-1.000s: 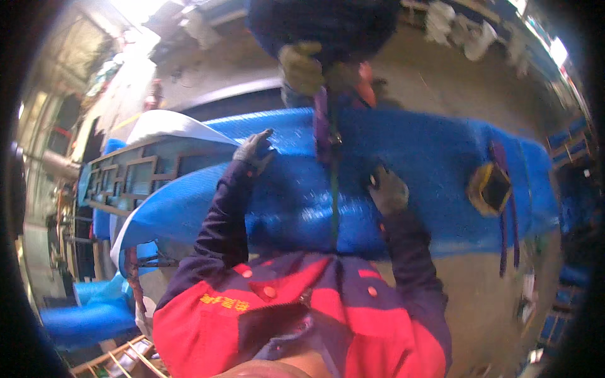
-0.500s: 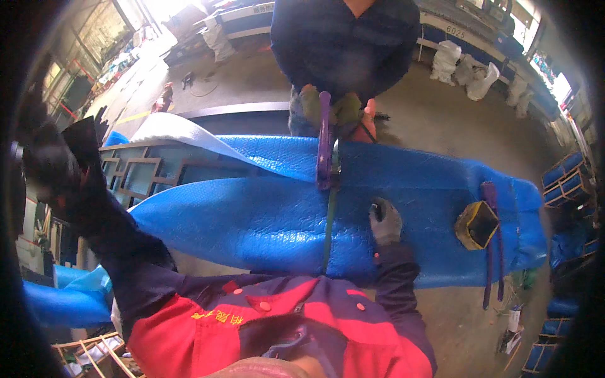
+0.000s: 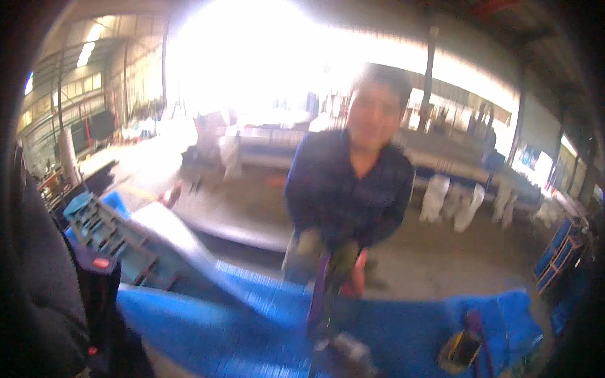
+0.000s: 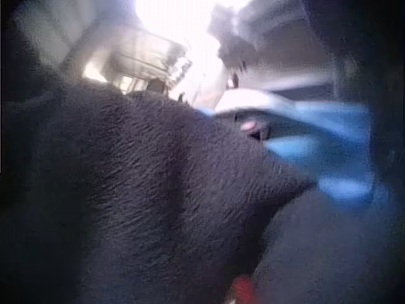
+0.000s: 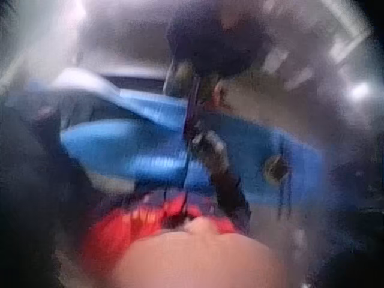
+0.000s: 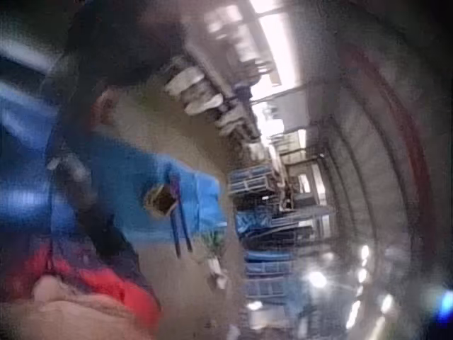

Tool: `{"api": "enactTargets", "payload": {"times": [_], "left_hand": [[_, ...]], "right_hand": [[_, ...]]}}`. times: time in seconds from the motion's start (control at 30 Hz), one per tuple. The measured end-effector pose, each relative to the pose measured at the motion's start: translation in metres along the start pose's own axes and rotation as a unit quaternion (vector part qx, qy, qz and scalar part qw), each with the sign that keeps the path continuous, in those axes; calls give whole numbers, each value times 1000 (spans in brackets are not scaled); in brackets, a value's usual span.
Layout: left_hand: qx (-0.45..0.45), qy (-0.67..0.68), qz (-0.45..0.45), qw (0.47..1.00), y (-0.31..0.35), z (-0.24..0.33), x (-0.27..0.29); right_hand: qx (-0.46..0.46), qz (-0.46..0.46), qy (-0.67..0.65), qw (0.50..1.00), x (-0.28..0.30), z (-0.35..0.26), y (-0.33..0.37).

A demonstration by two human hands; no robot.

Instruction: The person wraps a large blue foam roll with a green strap and secures it using a purple tensioning tool. They repeat the process on a second roll, adjusting the strap and tightening it with the tool while a coworker assists.

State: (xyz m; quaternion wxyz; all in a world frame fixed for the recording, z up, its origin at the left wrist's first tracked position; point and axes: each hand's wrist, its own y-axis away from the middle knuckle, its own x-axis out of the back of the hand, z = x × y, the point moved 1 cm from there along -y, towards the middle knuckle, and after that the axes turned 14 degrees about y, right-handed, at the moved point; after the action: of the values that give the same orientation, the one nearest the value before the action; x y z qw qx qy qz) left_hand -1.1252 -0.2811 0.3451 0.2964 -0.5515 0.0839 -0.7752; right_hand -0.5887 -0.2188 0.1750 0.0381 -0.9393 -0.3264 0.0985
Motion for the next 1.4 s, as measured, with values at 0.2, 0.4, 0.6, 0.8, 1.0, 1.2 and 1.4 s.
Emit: {"api": "enactTargets", "payload": {"times": [0.2, 0.4, 0.6, 0.8, 1.0, 1.2, 1.4], "left_hand": [[18, 32, -4, 999, -17, 21, -20], [18, 31, 3, 999, -12, -2, -33], [-17, 6, 52, 998, -5, -14, -4], [-48, -57, 163, 984, 6, -16, 103], [-124, -59, 256, 957, 39, 21, 158], [-249, 115, 218, 937, 98, 125, 67], [-142, 458, -97, 872, 160, 244, -129]], "right_hand": [[25, -58, 101, 993, -63, -44, -54], [78, -20, 298, 951, -79, 5, -34], [123, 9, 347, 930, -68, -17, 19], [128, 38, 342, 930, -40, -51, 9], [263, 117, 401, 870, -23, -26, 22], [203, 247, 161, 934, -6, -25, 26], [123, 166, 3, 979, -24, -5, 12]]}}
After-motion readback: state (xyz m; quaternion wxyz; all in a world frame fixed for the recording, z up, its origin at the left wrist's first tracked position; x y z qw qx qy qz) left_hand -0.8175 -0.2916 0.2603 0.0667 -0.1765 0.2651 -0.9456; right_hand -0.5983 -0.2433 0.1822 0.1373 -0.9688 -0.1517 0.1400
